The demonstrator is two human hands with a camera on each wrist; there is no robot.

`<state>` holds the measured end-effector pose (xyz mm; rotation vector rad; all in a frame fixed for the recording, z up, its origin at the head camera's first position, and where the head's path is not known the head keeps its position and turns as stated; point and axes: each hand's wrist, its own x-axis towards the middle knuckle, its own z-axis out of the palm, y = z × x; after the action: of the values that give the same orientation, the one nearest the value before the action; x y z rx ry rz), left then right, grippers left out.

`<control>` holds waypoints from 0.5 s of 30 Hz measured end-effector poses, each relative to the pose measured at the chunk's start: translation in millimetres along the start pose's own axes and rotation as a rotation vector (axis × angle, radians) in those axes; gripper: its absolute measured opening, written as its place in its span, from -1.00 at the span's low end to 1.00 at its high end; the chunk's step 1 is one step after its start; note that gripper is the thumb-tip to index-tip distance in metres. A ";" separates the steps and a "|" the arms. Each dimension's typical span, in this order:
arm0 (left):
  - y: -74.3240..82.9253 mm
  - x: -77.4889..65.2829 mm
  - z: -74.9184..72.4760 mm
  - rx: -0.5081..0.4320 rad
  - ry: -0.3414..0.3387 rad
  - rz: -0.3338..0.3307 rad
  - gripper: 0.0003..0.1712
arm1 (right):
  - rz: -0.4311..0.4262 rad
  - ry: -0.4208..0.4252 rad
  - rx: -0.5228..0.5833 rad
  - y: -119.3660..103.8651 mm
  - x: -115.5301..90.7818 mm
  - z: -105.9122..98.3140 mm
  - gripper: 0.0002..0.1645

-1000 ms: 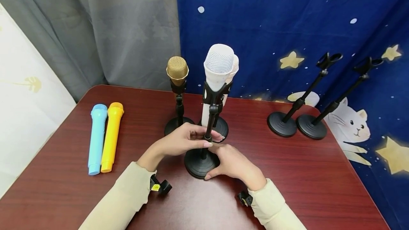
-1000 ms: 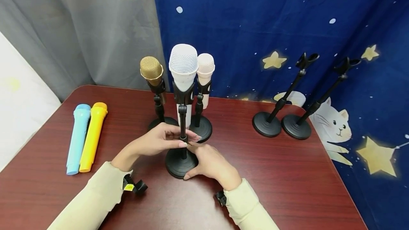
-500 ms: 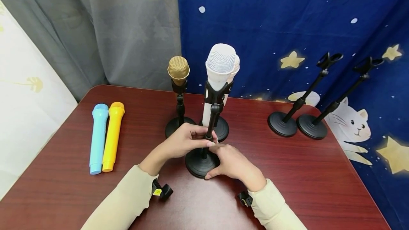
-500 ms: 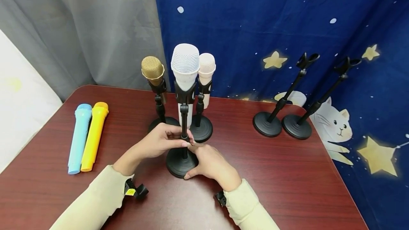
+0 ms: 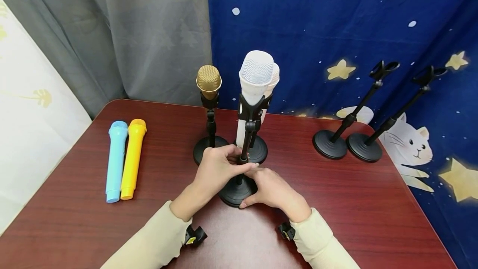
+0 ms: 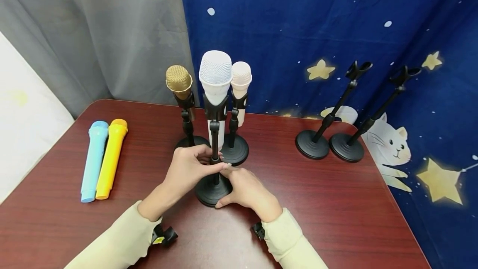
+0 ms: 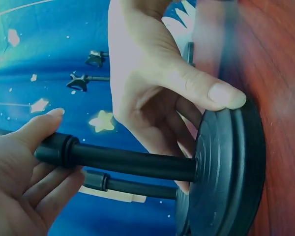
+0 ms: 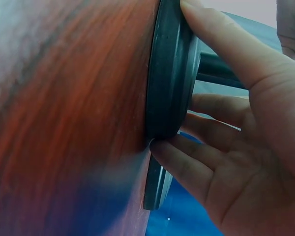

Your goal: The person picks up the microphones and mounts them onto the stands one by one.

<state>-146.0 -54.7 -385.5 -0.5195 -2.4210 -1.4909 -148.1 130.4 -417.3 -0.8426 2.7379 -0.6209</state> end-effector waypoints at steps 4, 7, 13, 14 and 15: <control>2.6 1.0 1.8 0.155 0.079 0.063 -0.71 | -0.027 0.020 -0.005 -0.2 0.8 1.4 0.02; 2.3 1.8 2.7 0.249 0.132 0.121 -0.67 | -0.038 0.025 -0.003 -0.6 1.2 2.3 0.04; 0.4 2.0 5.7 0.361 0.197 0.201 -0.59 | -0.031 0.019 0.004 -0.7 0.7 3.3 0.01; 0.3 2.0 6.2 0.366 0.204 0.209 -0.58 | -0.029 0.019 0.003 -0.5 0.6 3.3 0.00; 0.4 2.1 6.7 0.372 0.211 0.218 -0.57 | -0.028 0.020 0.000 -0.4 0.5 3.4 -0.01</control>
<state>-147.9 -48.3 -387.4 -0.4949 -2.3108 -0.9279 -147.3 128.7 -420.1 -0.8811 2.7483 -0.6374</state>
